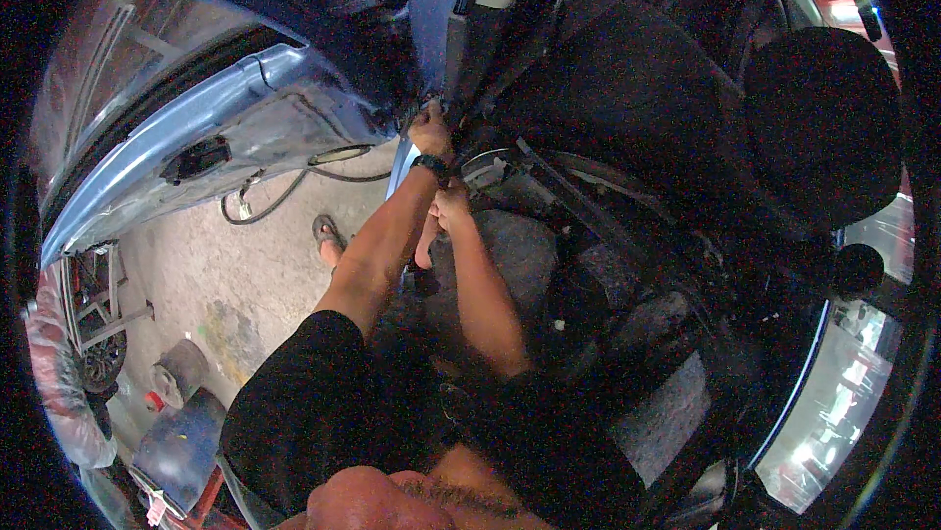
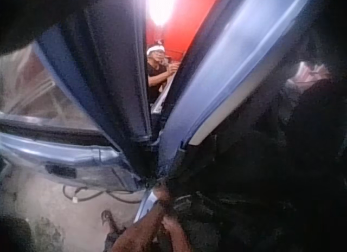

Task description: The person works on the hinge area of an open blue car door, using a thin metal tool to adjust or guide a cable and then pressing on plastic components with their hands.

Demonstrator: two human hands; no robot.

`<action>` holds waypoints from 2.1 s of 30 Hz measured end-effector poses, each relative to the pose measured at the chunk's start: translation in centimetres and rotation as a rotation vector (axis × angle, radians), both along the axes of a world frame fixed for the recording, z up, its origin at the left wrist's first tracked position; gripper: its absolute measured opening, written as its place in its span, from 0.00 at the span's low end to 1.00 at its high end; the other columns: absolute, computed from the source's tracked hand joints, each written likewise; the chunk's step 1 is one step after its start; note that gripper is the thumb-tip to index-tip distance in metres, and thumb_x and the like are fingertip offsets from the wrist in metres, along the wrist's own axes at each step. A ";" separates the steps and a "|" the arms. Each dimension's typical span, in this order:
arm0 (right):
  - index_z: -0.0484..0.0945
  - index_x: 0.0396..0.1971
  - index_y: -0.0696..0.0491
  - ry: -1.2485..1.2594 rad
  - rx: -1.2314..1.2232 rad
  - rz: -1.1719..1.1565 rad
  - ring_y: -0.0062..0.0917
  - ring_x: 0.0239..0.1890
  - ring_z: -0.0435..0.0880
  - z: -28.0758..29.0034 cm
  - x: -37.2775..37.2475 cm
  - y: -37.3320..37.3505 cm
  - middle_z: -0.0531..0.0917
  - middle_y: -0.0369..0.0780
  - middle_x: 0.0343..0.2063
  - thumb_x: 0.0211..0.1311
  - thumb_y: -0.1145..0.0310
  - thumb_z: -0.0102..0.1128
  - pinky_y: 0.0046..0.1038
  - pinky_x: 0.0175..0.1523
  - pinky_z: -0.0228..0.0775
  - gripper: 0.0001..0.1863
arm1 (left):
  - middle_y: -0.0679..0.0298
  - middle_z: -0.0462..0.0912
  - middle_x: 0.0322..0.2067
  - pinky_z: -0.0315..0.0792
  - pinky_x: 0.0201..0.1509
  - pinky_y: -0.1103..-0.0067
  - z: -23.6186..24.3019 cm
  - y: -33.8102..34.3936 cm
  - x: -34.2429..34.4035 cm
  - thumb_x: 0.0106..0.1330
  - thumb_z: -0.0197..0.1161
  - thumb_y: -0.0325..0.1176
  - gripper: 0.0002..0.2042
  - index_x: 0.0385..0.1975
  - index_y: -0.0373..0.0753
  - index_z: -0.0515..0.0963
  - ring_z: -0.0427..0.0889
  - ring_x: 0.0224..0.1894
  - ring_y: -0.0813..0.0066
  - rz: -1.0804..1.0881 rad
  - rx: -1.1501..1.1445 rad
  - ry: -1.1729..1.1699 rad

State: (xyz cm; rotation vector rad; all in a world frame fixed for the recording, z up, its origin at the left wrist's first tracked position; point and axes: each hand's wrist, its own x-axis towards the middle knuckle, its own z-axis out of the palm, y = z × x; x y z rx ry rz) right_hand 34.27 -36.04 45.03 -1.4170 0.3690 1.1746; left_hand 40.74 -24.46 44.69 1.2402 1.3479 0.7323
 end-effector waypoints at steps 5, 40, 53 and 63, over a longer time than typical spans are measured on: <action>0.59 0.57 0.44 0.014 -0.132 -0.016 0.21 0.17 0.66 0.4 0.1 -0.4 0.70 0.37 0.26 0.59 0.81 0.42 0.21 0.19 0.57 0.26 | 0.61 0.82 0.30 0.77 0.37 0.75 4.6 -1.5 0.4 0.62 0.62 0.34 0.08 0.34 0.35 0.77 0.81 0.30 0.68 0.254 -0.692 -0.832; 0.71 0.39 0.53 -0.135 -0.051 0.017 0.23 0.15 0.74 1.6 -2.2 -0.1 0.74 0.37 0.17 0.66 0.56 0.53 0.27 0.20 0.68 0.15 | 0.59 0.83 0.36 0.76 0.36 0.79 4.9 0.9 -3.6 0.63 0.59 0.26 0.13 0.46 0.27 0.76 0.82 0.33 0.73 -0.233 -0.479 -0.521; 0.72 0.43 0.54 -0.151 -0.061 0.077 0.23 0.15 0.73 0.5 -1.5 -0.6 0.74 0.37 0.17 0.67 0.55 0.52 0.26 0.21 0.67 0.16 | 0.61 0.82 0.36 0.75 0.37 0.78 5.0 0.5 -3.3 0.63 0.60 0.26 0.15 0.49 0.29 0.75 0.80 0.36 0.74 -0.101 -0.546 -0.626; 0.76 0.41 0.55 -0.196 -0.111 0.178 0.25 0.24 0.78 -0.1 -0.5 -1.2 0.79 0.40 0.28 0.63 0.67 0.56 0.25 0.24 0.71 0.10 | 0.60 0.82 0.31 0.75 0.35 0.81 4.7 0.6 -2.7 0.60 0.63 0.25 0.11 0.40 0.25 0.78 0.80 0.29 0.75 -0.083 -0.463 -0.619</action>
